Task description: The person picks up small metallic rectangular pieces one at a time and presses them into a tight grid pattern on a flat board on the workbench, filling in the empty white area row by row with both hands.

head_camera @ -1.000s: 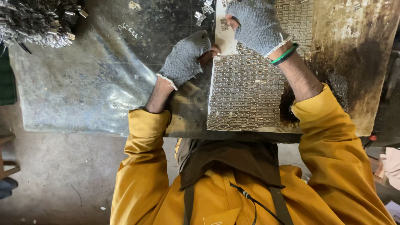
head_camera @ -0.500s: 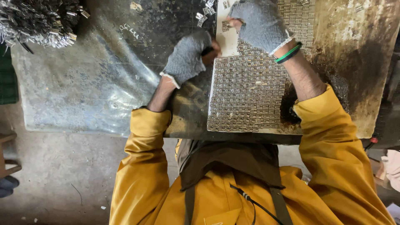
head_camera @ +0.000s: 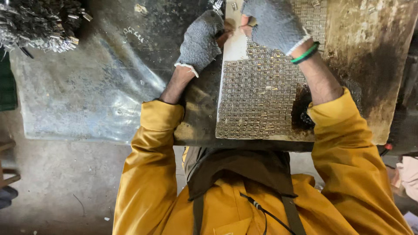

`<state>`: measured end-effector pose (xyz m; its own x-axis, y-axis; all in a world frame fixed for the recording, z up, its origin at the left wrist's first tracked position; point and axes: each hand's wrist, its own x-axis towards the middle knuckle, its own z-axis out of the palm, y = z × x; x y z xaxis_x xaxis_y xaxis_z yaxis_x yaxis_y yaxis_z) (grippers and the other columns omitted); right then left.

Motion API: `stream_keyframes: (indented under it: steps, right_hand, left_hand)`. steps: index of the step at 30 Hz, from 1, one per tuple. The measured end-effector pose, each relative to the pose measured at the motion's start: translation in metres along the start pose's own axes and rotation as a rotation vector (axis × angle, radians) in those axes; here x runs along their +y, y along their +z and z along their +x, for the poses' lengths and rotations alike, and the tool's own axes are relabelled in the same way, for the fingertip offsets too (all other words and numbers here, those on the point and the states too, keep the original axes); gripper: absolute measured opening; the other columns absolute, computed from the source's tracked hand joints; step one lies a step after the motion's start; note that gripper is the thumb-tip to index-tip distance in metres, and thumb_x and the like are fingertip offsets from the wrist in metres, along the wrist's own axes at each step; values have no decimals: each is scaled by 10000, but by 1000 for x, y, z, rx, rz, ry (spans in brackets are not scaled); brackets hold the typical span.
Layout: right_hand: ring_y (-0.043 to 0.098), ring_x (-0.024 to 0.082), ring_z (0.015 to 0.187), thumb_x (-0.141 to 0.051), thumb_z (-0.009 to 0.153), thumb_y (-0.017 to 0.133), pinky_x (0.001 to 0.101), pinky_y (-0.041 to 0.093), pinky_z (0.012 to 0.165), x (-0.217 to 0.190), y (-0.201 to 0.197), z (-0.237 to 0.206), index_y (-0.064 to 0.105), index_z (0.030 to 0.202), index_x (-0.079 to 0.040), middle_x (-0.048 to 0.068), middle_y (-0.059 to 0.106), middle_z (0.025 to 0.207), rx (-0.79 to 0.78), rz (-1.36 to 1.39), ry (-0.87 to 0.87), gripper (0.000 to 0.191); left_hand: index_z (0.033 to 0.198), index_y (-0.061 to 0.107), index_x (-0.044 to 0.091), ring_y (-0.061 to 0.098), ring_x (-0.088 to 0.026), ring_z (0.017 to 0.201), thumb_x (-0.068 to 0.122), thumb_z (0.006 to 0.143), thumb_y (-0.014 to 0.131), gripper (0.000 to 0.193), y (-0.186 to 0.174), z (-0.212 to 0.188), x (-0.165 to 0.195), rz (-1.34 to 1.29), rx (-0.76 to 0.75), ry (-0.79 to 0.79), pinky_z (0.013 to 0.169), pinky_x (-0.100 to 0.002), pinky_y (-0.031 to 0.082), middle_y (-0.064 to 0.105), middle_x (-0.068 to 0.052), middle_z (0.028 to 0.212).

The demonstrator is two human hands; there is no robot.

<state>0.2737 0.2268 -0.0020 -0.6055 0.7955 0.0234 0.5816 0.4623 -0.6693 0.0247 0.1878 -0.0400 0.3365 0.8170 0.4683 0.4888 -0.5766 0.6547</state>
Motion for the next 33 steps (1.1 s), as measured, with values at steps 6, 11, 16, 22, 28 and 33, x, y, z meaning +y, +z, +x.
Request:
stream_keyframes:
  steps: [6,11,16,22,28,33]
  right_hand:
    - [693,186,848,-188,1049,689,443,535,888,-1,8,0,774,1028,-149,40,748,937,-175,-409,-191,96]
    - [628,200,854,-305,1091,688,476,450,940,-7,14,0,799,993,-205,27,724,866,-78,-697,-297,179]
    - [609,206,848,-437,1039,712,493,413,953,-9,25,-16,792,950,-165,43,708,799,-22,-649,-163,297]
    - [570,241,861,-307,1029,692,488,408,909,10,33,-20,817,970,-208,56,717,890,-61,-618,-243,170]
    - [589,242,921,-363,1057,688,481,397,976,9,24,-28,793,908,-142,34,709,903,-3,-619,-337,286]
    - [604,235,918,-346,1061,685,476,383,1020,-5,18,-32,801,921,-195,22,712,864,-123,-608,-214,237]
  left_hand:
    - [1018,756,122,700,-329,979,141,869,839,172,0,0,-1,-15,54,9,844,-419,582,686,-116,1036]
    - [1040,739,107,702,-332,966,115,891,831,175,3,-3,-4,-48,43,3,832,-410,585,687,-127,1045]
    - [1047,735,97,710,-325,976,80,900,795,159,-4,-6,-2,-77,-12,1,845,-402,583,708,-119,1040]
    - [1049,737,97,709,-323,979,68,888,793,173,-7,-6,6,-80,-15,2,853,-405,573,717,-115,1038]
    - [1067,723,104,716,-298,1001,60,905,793,181,-7,-6,11,-79,0,9,871,-393,579,719,-94,1058]
    - [1075,722,92,707,-307,999,76,903,812,195,-5,-7,9,-41,7,31,870,-398,573,714,-99,1055]
